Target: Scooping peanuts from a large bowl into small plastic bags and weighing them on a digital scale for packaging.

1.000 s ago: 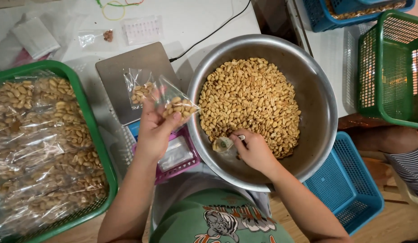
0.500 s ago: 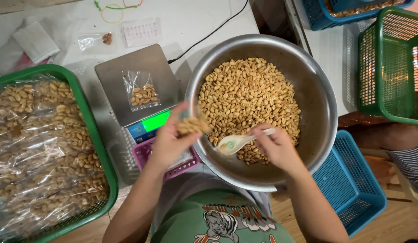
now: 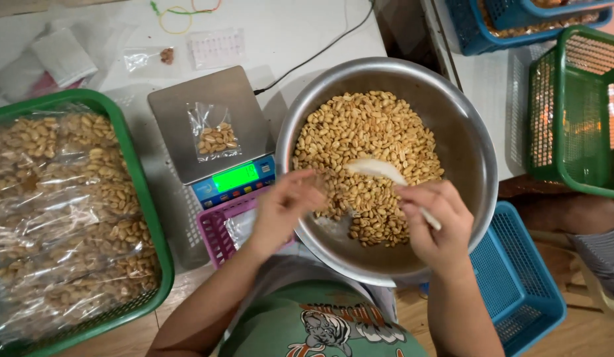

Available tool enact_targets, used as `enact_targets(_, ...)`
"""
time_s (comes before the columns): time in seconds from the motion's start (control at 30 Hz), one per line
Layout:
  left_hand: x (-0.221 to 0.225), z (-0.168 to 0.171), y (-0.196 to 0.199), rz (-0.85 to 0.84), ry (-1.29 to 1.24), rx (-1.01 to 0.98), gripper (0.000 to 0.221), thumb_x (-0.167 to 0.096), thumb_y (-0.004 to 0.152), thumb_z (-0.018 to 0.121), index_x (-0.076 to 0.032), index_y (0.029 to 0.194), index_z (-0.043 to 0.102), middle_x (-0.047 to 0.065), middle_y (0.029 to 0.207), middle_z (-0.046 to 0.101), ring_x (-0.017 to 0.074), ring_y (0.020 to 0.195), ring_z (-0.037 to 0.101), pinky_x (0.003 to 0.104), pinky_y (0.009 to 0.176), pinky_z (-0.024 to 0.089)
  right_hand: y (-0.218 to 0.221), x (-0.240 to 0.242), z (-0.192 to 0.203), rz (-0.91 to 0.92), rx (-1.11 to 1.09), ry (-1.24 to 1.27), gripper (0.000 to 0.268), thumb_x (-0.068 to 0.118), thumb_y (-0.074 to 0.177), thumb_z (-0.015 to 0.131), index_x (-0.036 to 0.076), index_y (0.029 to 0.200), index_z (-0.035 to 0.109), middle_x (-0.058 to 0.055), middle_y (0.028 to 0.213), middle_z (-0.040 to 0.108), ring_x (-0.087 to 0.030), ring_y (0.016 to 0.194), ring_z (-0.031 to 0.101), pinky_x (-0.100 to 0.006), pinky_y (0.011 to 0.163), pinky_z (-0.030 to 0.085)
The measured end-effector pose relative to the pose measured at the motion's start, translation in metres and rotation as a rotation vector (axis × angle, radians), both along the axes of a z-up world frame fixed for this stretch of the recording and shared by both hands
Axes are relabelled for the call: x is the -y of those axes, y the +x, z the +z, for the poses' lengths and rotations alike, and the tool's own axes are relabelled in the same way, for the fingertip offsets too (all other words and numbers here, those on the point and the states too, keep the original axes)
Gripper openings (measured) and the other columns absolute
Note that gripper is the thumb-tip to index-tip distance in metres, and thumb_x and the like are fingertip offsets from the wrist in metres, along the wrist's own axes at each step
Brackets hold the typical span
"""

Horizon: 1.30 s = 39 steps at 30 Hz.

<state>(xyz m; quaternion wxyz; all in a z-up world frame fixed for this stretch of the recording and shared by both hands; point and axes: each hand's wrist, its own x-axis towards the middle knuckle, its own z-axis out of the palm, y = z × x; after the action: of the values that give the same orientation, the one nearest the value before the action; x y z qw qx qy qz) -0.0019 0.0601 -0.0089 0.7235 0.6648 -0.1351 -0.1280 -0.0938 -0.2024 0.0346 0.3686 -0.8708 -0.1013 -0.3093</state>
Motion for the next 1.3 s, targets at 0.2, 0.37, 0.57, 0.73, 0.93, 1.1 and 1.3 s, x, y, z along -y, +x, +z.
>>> enact_targets(0.2, -0.069, -0.051, 0.106, 0.416, 0.531, 0.059, 0.023, -0.034, 0.098, 0.069, -0.013, 0.095, 0.077, 0.012, 0.084, 0.075, 0.0314, 0.087, 0.073, 0.043, 0.084, 0.055, 0.01, -0.008, -0.023, 0.005, -0.125, 0.064, 0.015, 0.005, 0.099, 0.065, 0.003, 0.106, 0.078, -0.012, 0.089, 0.071, -0.03, 0.075, 0.068, -0.039, 0.071, 0.054)
enact_targets(0.37, -0.11, -0.091, 0.18, 0.594, 0.665, 0.23, 0.029, -0.036, 0.086, 0.081, -0.012, 0.1, 0.076, 0.012, 0.094, 0.065, 0.031, 0.09, 0.068, 0.039, 0.084, 0.054, 0.013, -0.037, -0.008, 0.036, -0.23, 0.057, 0.013, 0.008, 0.1, 0.063, 0.007, 0.104, 0.076, -0.013, 0.091, 0.075, -0.034, 0.078, 0.072, -0.041, 0.07, 0.055)
enact_targets(0.57, -0.165, -0.03, 0.18, 0.961, 0.494, 0.58, 0.04, 0.016, 0.078, 0.059, -0.012, 0.099, 0.078, 0.007, 0.097, 0.049, 0.0238, 0.082, 0.061, 0.03, 0.071, 0.051, 0.01, -0.036, -0.031, 0.01, -0.385, 0.06, 0.018, 0.013, 0.102, 0.06, 0.007, 0.11, 0.076, -0.008, 0.08, 0.068, -0.022, 0.07, 0.068, -0.035, 0.068, 0.054)
enact_targets(0.73, -0.235, 0.007, 0.197, 1.054, -0.615, 0.412, 0.029, 0.011, 0.085, 0.065, -0.009, 0.095, 0.048, 0.008, 0.091, 0.056, 0.0242, 0.082, 0.061, 0.037, 0.073, 0.055, 0.011, -0.033, -0.038, 0.009, -0.437, 0.04, 0.02, 0.016, 0.104, 0.058, 0.006, 0.113, 0.073, -0.005, 0.084, 0.069, -0.013, 0.069, 0.067, -0.026, 0.063, 0.05)
enact_targets(0.93, -0.322, -0.05, 0.23, 1.302, -0.793, 0.0, 0.069, 0.001, 0.095, 0.046, -0.006, 0.16, 0.024, 0.023, 0.142, 0.053, 0.0367, 0.121, 0.06, 0.048, 0.109, 0.046, 0.012, -0.032, -0.047, -0.041, -0.486, 0.086, 0.02, 0.014, 0.104, 0.059, 0.005, 0.112, 0.075, -0.008, 0.082, 0.07, -0.014, 0.067, 0.068, -0.027, 0.068, 0.054)
enact_targets(1.1, -0.318, -0.08, 0.231, 1.015, 0.902, 0.184, 0.031, 0.012, 0.078, 0.072, -0.016, 0.09, 0.075, 0.021, 0.125, 0.053, 0.0362, 0.1, 0.066, 0.038, 0.096, 0.053, 0.011, -0.03, -0.052, -0.069, -0.547, 0.087, 0.019, 0.011, 0.103, 0.06, 0.006, 0.114, 0.074, -0.008, 0.088, 0.07, -0.013, 0.065, 0.07, -0.026, 0.065, 0.058)
enact_targets(1.3, -0.301, -0.032, 0.215, 0.869, 1.499, -0.011, 0.026, -0.048, 0.077, 0.087, -0.03, 0.094, 0.078, 0.023, 0.148, 0.053, 0.0537, 0.141, 0.031, 0.073, 0.112, 0.014, 0.013, -0.026, -0.027, 0.008, -0.698, -0.066, 0.022, 0.014, 0.1, 0.06, 0.004, 0.114, 0.073, -0.004, 0.07, 0.075, -0.008, 0.045, 0.062, -0.019, 0.035, 0.048)
